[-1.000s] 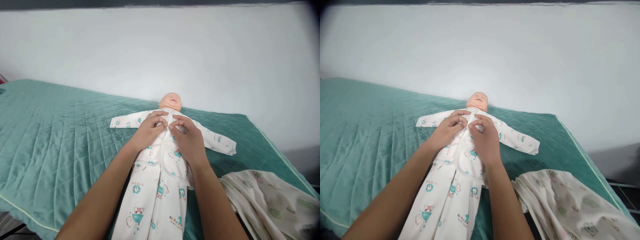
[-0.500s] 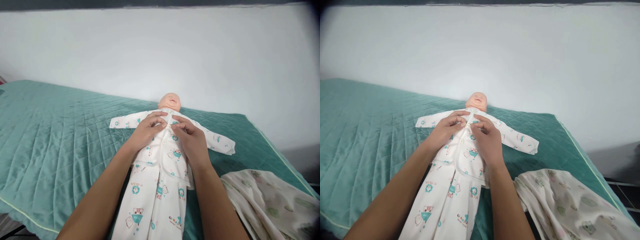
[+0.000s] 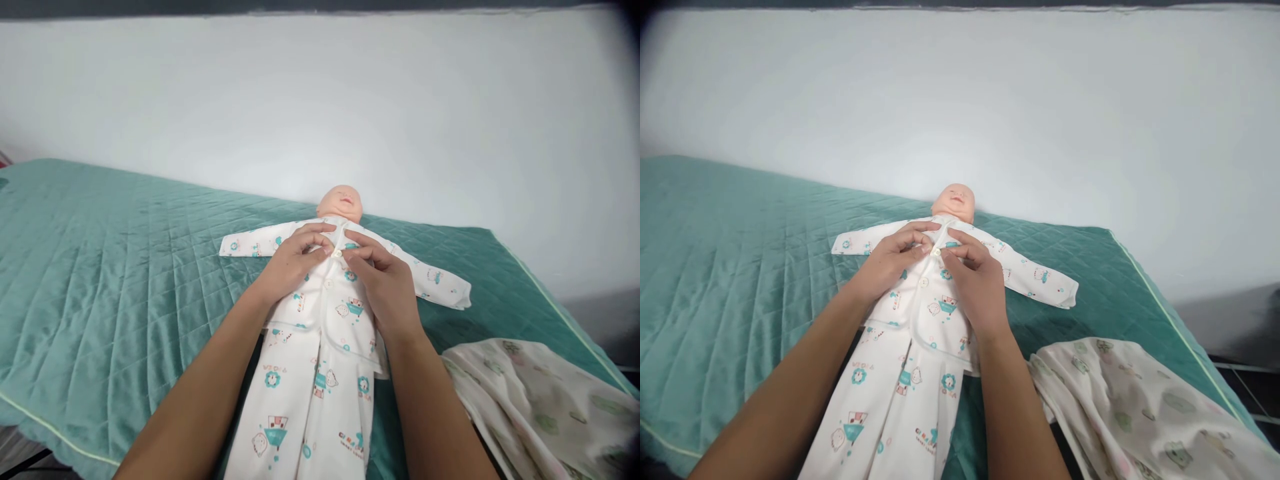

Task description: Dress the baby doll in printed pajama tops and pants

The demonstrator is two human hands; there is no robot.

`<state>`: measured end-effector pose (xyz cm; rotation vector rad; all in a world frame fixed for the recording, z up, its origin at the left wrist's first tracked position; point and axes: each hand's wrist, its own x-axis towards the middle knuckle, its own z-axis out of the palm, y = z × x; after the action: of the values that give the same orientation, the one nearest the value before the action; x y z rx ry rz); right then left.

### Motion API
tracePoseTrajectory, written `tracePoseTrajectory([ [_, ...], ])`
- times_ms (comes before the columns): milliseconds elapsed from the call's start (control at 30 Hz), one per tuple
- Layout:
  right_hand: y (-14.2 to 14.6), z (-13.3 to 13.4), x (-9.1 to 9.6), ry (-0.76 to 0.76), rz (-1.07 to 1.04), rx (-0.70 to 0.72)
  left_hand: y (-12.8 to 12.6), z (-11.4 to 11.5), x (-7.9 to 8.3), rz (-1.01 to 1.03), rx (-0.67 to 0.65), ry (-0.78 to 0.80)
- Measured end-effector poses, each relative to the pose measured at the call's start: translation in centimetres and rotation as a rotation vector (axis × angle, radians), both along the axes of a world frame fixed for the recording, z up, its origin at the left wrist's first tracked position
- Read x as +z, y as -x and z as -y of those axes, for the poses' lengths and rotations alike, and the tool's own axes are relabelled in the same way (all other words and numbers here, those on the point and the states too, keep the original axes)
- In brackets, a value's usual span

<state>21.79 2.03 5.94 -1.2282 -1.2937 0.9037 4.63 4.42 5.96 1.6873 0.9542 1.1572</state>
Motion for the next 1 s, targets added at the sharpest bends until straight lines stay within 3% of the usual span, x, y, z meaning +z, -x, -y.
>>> tracePoseTrajectory([
  [633,0.24,0.31,-0.07,-0.123,0.144,0.08,0.03,-0.09,-0.23,-0.034,-0.004,-0.06],
  [833,-0.02,-0.21,-0.71,-0.098,-0.037,0.044,-0.2,-0.05,-0.33,-0.026,0.058,-0.052],
  [1000,0.15,-0.34,-0.92,-0.091,-0.046,-0.007,-0.44,-0.09,-0.5,-0.001,0.07,-0.067],
])
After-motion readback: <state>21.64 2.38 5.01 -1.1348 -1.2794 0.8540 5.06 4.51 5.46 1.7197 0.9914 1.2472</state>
